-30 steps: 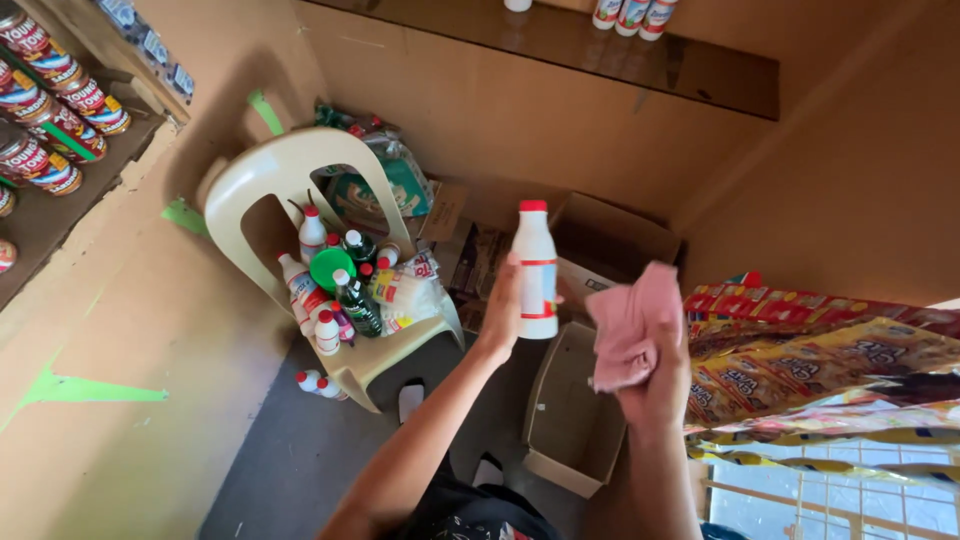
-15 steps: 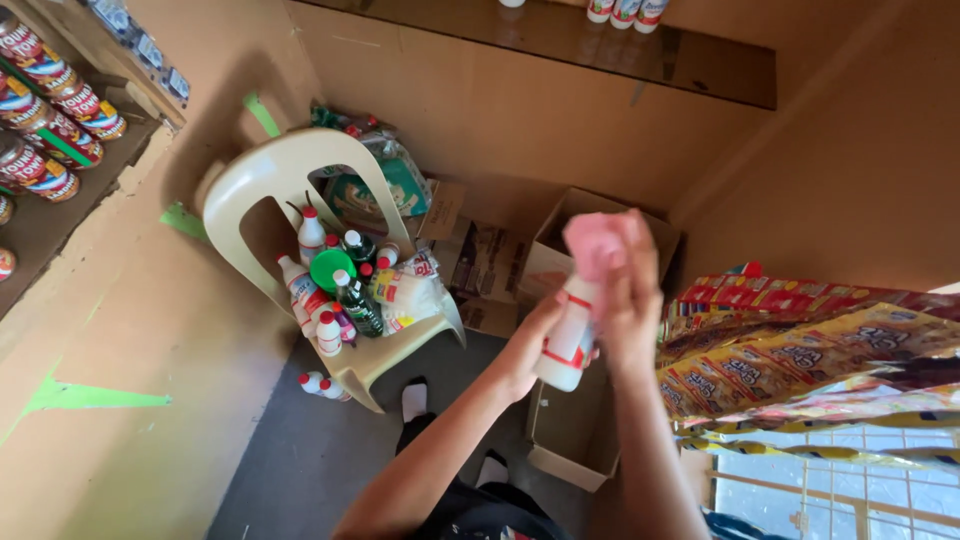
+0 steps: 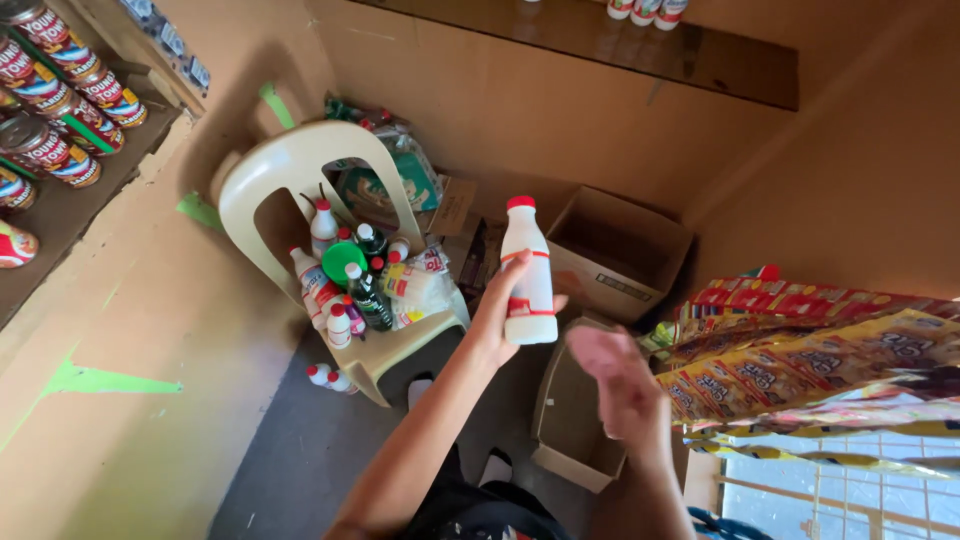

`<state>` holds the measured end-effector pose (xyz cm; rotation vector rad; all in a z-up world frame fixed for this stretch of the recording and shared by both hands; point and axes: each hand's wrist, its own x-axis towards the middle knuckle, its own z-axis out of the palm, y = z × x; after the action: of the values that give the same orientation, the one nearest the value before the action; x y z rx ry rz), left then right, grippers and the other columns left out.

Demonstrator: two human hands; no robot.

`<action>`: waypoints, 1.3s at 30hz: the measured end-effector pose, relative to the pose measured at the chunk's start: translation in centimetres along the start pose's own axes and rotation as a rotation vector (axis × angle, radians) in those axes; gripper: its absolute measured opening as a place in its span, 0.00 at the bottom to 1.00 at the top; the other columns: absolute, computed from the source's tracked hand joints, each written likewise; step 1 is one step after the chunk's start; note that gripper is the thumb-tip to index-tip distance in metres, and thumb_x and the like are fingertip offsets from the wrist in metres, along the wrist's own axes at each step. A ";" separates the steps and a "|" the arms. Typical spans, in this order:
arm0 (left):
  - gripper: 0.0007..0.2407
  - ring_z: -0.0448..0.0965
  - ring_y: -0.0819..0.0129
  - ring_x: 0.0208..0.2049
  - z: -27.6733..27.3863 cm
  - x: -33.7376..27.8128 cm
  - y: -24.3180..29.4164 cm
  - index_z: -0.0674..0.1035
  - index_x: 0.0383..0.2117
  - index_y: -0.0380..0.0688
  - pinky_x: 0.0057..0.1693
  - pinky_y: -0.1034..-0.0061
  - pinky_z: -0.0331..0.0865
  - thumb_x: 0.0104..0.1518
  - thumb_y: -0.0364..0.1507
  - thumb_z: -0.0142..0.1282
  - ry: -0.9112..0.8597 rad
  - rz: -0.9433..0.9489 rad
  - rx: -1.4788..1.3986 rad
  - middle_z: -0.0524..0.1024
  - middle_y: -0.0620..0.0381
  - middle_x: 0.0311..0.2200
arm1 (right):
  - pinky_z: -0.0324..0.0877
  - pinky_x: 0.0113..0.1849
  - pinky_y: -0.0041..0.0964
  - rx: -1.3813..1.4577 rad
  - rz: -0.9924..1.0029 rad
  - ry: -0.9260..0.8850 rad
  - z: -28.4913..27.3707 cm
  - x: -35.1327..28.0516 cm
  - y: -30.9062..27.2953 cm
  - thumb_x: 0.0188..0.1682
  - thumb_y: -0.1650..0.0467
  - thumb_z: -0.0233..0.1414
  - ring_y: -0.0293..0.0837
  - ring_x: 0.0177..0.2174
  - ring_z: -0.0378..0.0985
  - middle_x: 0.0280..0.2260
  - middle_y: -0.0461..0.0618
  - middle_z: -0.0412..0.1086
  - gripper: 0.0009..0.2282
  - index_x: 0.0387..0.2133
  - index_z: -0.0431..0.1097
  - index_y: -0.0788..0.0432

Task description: Clean and arrange product bottles and cotton swab packs onto grocery shelves.

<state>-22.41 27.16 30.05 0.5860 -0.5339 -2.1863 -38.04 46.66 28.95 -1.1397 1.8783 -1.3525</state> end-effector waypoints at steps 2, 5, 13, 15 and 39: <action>0.20 0.81 0.56 0.45 3.4 -2.3 2.4 0.71 0.50 0.40 0.51 0.52 0.80 0.60 0.41 0.57 -0.107 -0.023 -0.064 0.73 0.50 0.43 | 0.70 0.50 0.46 0.208 0.036 0.036 -0.5 1.0 -1.7 0.55 0.71 0.45 0.54 0.54 0.74 0.61 0.54 0.69 0.23 0.66 0.61 0.57; 0.22 0.81 0.51 0.50 4.1 -3.3 2.2 0.68 0.54 0.36 0.54 0.52 0.77 0.60 0.39 0.53 -0.258 -0.031 -0.157 0.75 0.47 0.49 | 0.69 0.54 0.47 0.607 0.108 0.083 -0.8 1.2 -6.8 0.58 0.66 0.43 0.54 0.58 0.70 0.63 0.57 0.64 0.23 0.67 0.57 0.59; 0.22 0.73 0.59 0.53 -0.2 -1.8 -4.5 0.65 0.69 0.37 0.58 0.61 0.70 0.72 0.33 0.51 -0.356 0.146 0.248 0.71 0.47 0.56 | 0.52 0.64 0.53 -0.217 -0.568 0.035 4.2 1.9 -12.7 0.59 0.68 0.42 0.61 0.66 0.55 0.66 0.60 0.57 0.18 0.61 0.61 0.58; 0.25 0.79 0.63 0.58 -1.3 -2.1 -5.5 0.65 0.67 0.41 0.62 0.66 0.75 0.66 0.38 0.48 -0.209 -0.191 0.017 0.76 0.50 0.57 | 0.51 0.67 0.53 -0.370 -0.740 0.086 4.1 4.6 -12.9 0.60 0.71 0.42 0.62 0.68 0.55 0.66 0.60 0.58 0.14 0.55 0.69 0.59; 0.20 0.76 0.70 0.51 1.7 -0.9 5.5 0.67 0.65 0.59 0.52 0.70 0.73 0.66 0.38 0.46 -0.042 0.056 0.110 0.73 0.59 0.56 | 0.54 0.63 0.42 0.225 -0.464 0.030 10.5 15.5 -12.1 0.59 0.77 0.39 0.56 0.67 0.58 0.68 0.64 0.54 0.15 0.56 0.67 0.67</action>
<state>-19.63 24.87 34.66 0.5777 -0.6877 -2.1308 -33.23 26.57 37.36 -1.4972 1.4824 -1.7839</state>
